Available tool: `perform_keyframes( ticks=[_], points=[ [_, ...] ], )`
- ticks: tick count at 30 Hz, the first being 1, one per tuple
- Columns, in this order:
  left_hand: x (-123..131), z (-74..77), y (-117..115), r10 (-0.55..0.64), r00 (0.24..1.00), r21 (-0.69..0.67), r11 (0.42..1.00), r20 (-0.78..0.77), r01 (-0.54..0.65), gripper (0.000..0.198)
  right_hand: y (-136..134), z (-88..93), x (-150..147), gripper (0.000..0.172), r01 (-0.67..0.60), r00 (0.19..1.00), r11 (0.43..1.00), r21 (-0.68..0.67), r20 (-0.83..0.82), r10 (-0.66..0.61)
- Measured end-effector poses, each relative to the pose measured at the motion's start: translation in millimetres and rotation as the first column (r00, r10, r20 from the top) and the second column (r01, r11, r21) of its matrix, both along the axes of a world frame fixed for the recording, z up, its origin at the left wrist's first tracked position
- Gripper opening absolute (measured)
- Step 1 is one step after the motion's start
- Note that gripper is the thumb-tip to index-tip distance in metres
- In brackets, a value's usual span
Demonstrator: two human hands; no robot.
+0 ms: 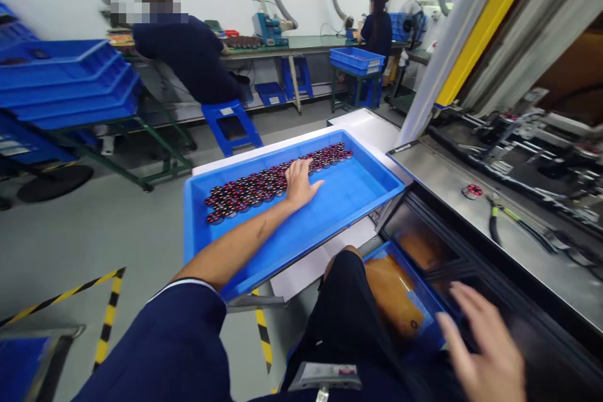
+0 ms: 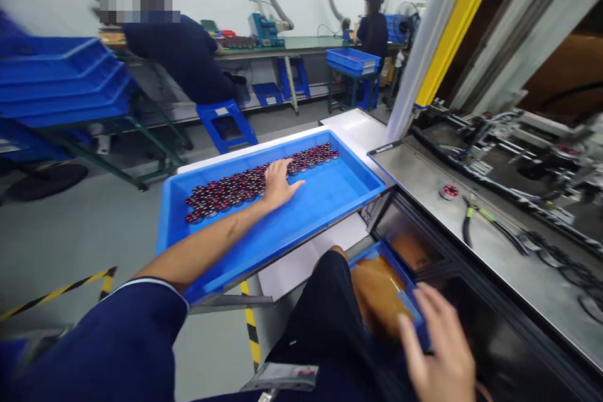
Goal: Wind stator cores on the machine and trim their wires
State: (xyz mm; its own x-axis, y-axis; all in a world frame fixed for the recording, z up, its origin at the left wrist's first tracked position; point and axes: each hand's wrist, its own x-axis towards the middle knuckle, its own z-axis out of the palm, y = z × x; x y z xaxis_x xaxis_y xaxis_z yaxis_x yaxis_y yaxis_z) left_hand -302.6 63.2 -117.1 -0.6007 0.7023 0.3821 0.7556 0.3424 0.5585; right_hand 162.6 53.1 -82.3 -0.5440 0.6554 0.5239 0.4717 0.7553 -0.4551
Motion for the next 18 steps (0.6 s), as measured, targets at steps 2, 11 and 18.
perform_keyframes(
  ticks=[2,11,18],
  points=[
    [31.4,27.5,37.2,-0.202,0.979,0.036,0.979,-0.001,0.202,0.055,-36.8,-14.7,-12.6,0.037,-0.115,0.993,0.987,-0.113,-0.003,0.115],
    [225.5,85.6,210.0,-0.718,0.661,0.036,0.683,0.217,0.730,0.030,-90.4,-61.1,-24.6,0.026,-0.277,0.949,0.756,-0.593,-0.045,0.313],
    [279.3,102.3,209.3,-0.869,0.431,0.007,0.446,0.244,0.895,0.036,-77.5,-95.7,-39.2,0.036,-0.212,0.968,0.849,-0.484,-0.225,0.113]
  ],
)
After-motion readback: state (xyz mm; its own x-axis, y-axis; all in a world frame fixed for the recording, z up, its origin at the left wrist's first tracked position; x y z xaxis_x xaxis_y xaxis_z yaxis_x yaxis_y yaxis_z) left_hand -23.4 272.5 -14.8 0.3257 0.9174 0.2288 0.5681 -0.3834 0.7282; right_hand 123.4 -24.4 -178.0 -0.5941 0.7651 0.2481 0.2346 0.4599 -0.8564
